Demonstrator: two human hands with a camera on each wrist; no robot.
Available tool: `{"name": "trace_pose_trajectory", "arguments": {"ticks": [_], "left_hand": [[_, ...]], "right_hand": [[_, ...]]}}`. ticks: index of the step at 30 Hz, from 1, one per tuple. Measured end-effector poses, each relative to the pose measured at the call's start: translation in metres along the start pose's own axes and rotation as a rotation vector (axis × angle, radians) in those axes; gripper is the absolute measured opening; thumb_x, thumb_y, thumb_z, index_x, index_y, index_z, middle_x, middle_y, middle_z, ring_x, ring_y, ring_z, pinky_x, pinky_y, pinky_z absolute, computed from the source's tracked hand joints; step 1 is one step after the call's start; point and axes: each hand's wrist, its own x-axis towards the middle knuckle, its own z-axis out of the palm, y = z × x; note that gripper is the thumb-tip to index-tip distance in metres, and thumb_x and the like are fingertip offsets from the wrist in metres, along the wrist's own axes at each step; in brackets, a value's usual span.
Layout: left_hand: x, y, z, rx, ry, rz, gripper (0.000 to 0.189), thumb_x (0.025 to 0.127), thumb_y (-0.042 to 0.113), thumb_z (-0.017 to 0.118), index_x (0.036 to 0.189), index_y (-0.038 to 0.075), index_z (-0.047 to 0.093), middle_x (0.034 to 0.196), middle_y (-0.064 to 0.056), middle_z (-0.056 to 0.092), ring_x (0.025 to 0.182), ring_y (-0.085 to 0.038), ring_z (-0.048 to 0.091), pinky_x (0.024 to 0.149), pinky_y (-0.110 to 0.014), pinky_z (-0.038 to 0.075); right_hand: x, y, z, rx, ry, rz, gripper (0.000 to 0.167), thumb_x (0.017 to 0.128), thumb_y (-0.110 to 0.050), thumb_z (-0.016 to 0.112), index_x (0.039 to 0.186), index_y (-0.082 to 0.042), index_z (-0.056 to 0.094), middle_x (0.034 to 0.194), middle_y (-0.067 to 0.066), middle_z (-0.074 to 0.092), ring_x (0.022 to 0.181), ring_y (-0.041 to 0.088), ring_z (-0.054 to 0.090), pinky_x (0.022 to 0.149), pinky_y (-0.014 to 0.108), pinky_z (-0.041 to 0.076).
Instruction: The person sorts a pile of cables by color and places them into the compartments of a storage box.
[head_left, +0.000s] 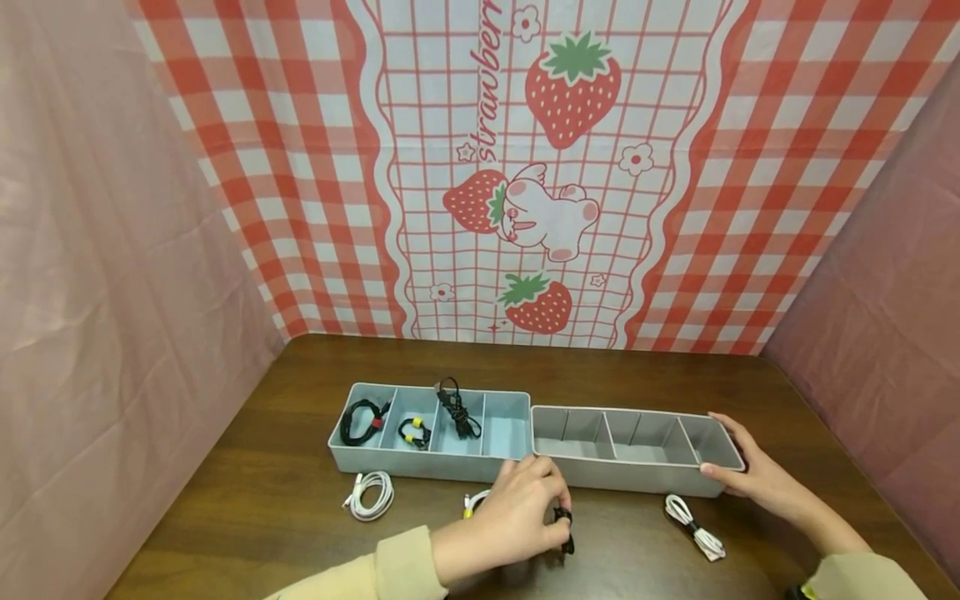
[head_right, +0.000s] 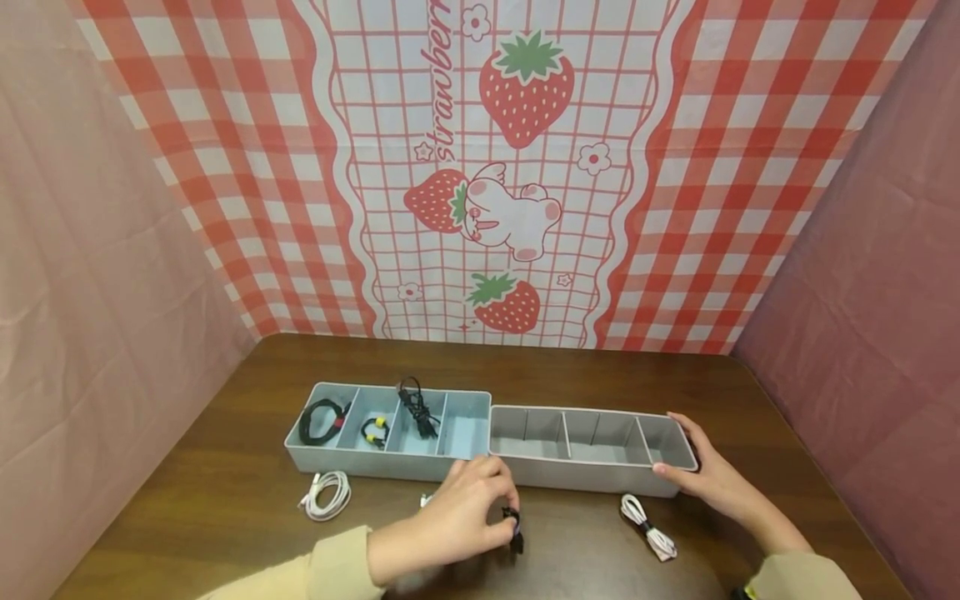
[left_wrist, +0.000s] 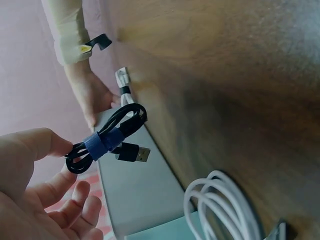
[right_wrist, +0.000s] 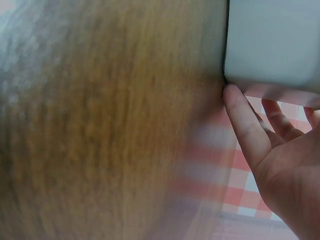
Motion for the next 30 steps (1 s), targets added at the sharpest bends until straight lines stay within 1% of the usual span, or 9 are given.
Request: {"name": "trace_pose_trajectory", "arguments": {"ticks": [4,7,13,17,20,25,30], "left_hand": [[0.0,0.0,-0.006,0.011,0.003,0.004,0.011,0.071,0.03,0.072,0.079,0.028,0.064,0.091,0.013,0.054,0.087,-0.004,0.049,0.07,-0.02,0.029],[0.001,0.0,-0.011,0.003,0.007,0.0,0.01,0.072,0.029,0.072,0.078,0.027,0.065,0.09,0.013,0.054,0.085,-0.003,0.048,0.069,-0.02,0.028],[0.0,-0.003,-0.021,0.005,0.039,0.013,0.01,0.072,0.026,0.072,0.078,0.026,0.064,0.088,0.013,0.053,0.081,-0.003,0.047,0.068,-0.02,0.028],[0.0,-0.006,-0.027,-0.001,0.045,0.017,0.01,0.073,0.026,0.072,0.078,0.025,0.064,0.088,0.013,0.053,0.082,-0.003,0.048,0.069,-0.02,0.029],[0.001,-0.007,-0.032,-0.013,0.041,0.008,0.009,0.074,0.026,0.071,0.079,0.025,0.064,0.089,0.012,0.054,0.084,-0.004,0.05,0.07,-0.02,0.029],[0.003,-0.009,-0.041,-0.027,0.04,-0.015,0.009,0.075,0.027,0.071,0.08,0.024,0.064,0.091,0.012,0.055,0.085,-0.005,0.05,0.072,-0.022,0.03],[0.005,-0.011,-0.048,-0.036,0.042,-0.037,0.009,0.075,0.027,0.071,0.08,0.025,0.064,0.092,0.012,0.056,0.088,-0.006,0.051,0.074,-0.024,0.032]], "right_hand": [[0.0,-0.001,0.001,-0.005,0.003,-0.012,0.081,0.092,-0.014,0.059,0.15,-0.011,0.001,0.134,0.032,0.025,0.093,-0.001,0.047,0.063,0.036,0.052],[-0.001,-0.001,0.001,-0.011,0.009,-0.024,0.081,0.092,-0.014,0.059,0.15,-0.011,0.002,0.134,0.031,0.026,0.092,-0.001,0.047,0.063,0.035,0.052],[-0.001,0.0,0.002,-0.013,0.017,-0.035,0.081,0.092,-0.012,0.059,0.15,-0.011,0.002,0.133,0.03,0.027,0.091,-0.002,0.047,0.062,0.035,0.052],[-0.001,0.0,0.002,0.0,0.012,-0.03,0.081,0.092,-0.013,0.059,0.15,-0.011,0.002,0.135,0.031,0.025,0.093,-0.005,0.046,0.063,0.036,0.052],[-0.001,0.0,0.002,0.007,0.009,-0.024,0.082,0.092,-0.013,0.059,0.15,-0.012,0.002,0.135,0.032,0.024,0.094,-0.004,0.046,0.063,0.037,0.052],[-0.001,0.0,0.002,0.009,0.008,-0.017,0.082,0.092,-0.013,0.059,0.15,-0.011,0.002,0.135,0.032,0.024,0.096,0.001,0.046,0.064,0.038,0.052],[-0.001,0.002,0.002,0.006,0.015,-0.025,0.082,0.092,-0.013,0.059,0.15,-0.011,0.002,0.134,0.032,0.025,0.094,-0.004,0.045,0.063,0.038,0.052]]}}
